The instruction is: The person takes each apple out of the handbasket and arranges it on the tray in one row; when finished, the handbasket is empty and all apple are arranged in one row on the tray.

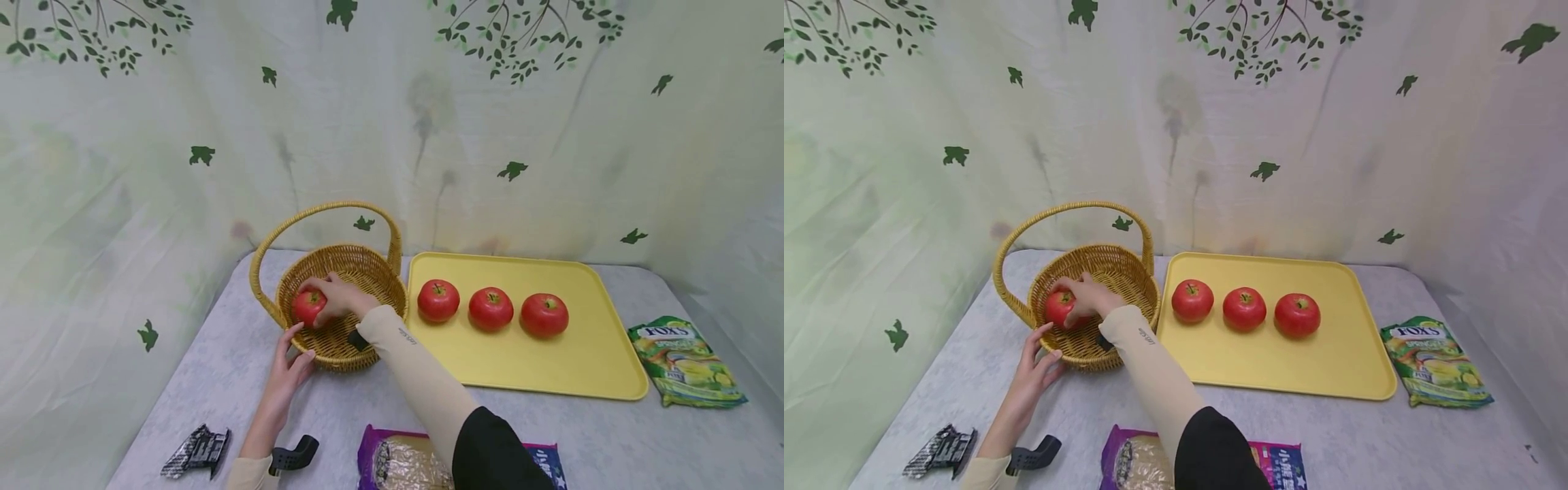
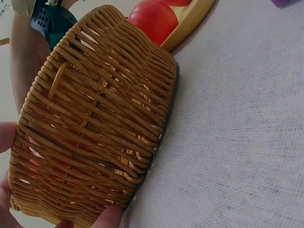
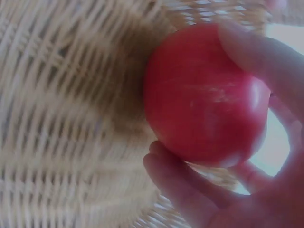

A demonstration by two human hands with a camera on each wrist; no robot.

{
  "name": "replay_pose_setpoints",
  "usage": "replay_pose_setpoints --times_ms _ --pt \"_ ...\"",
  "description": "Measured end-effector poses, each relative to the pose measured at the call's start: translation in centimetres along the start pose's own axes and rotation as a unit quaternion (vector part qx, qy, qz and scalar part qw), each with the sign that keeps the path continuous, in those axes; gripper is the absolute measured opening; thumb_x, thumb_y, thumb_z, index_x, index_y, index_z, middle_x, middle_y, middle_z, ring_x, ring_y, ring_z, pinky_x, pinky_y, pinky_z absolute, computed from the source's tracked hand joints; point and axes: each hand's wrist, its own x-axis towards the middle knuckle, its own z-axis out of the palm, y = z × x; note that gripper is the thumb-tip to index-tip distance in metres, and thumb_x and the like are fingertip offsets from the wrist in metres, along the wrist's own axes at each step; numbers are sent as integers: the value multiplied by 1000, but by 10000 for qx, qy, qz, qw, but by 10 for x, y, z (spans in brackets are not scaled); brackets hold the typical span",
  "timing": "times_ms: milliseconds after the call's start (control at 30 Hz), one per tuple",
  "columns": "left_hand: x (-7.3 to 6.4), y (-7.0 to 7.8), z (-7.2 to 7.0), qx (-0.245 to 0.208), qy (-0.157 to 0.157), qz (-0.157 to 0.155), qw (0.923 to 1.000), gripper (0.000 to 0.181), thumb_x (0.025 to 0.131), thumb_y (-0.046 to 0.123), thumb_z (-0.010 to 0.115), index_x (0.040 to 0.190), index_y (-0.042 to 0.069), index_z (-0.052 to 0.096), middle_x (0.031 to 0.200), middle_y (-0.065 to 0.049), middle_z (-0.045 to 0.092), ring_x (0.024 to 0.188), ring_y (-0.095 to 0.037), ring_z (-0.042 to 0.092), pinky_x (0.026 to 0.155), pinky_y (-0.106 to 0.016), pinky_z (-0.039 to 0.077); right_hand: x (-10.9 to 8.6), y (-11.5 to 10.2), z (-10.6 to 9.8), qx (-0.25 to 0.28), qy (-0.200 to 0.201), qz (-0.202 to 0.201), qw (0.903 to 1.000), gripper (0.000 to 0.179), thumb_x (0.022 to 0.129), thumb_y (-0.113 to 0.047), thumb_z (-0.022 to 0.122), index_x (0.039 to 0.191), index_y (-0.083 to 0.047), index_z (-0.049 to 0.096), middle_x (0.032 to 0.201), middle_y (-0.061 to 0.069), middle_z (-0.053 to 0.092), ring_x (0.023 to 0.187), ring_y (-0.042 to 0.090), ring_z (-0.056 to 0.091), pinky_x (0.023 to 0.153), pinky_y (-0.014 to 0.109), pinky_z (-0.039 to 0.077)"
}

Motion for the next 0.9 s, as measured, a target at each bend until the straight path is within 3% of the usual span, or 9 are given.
replay_pose_setpoints --times_ms 300,667,900 --pt "-1 -1 0 -97 -74 118 9999 55 102 11 46 149 16 19 147 -18 21 128 -32 36 94 -27 43 -22 16 -36 425 369 -447 9974 68 79 -30 78 139 -31 46 125 11 36 103 23 49 85 35 46" --pt "-1 -2 1 -236 -60 94 9997 58 101 17 49 150 17 18 146 -19 23 129 -32 35 95 -26 43 -74 50 -63 877 711 -696 9912 68 79 -33 77 139 -37 45 127 8 34 110 25 47 87 40 46" --pt "-2 -1 2 -190 -66 94 9998 58 101 17 49 151 19 19 147 -19 23 128 -33 36 94 -26 43 -118 83 -82 895 1078 -820 9867 69 78 -34 78 139 -32 47 123 7 38 111 27 47 89 45 45"
